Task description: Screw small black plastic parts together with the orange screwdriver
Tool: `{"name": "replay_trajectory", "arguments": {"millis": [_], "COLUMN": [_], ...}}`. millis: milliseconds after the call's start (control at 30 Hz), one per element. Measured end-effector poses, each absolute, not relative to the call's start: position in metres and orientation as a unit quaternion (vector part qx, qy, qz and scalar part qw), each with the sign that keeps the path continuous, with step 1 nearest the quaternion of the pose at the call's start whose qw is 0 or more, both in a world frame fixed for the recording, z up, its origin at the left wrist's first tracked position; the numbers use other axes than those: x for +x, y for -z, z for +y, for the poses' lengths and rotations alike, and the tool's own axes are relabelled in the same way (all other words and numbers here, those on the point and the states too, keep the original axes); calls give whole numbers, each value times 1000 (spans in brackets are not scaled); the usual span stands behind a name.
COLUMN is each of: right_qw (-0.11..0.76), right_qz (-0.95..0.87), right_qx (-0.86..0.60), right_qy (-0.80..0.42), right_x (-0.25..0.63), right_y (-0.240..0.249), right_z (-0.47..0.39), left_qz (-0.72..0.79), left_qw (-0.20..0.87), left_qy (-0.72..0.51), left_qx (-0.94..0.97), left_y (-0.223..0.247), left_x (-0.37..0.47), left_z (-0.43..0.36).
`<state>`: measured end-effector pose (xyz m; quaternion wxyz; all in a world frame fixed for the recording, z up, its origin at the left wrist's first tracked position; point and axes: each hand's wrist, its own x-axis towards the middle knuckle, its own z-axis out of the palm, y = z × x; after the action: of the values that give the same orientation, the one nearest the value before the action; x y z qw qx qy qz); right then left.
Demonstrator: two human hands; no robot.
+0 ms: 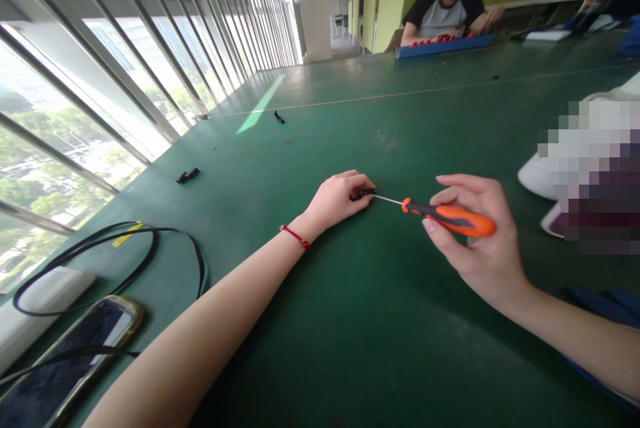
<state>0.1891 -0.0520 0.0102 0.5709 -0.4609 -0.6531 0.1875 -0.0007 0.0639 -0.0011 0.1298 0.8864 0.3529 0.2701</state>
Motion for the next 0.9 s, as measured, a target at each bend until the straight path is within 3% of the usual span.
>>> {"name": "replay_trajectory", "arguments": {"millis": [133,333,500,633,800,900], "right_qw": [506,581,517,577,500,524], "right_qz": [-674,-641,-672,-657,-686,-677], "right_qx": [-492,-475,-490,-464,-481,-485], "right_qy": [-219,-160,-203,-144,-221,-178], "right_x": [190,192,191,190,190,189], "right_y": [-11,-8,-10,-11,-13,-13], "right_z": [-52,-49,-50,-50,-52,-53], "left_qz": [354,353,357,356,358,358], "left_qw": [126,127,130,128,130,128], "left_qy": [-270,-273,-269,-269,-268,-267], "left_qx": [887,886,885,886,885,886], "left_y": [1,1,1,1,1,1], "left_x": [-1,-1,-1,-1,-1,-1], "left_z": [64,63,63,63,64,64]}}
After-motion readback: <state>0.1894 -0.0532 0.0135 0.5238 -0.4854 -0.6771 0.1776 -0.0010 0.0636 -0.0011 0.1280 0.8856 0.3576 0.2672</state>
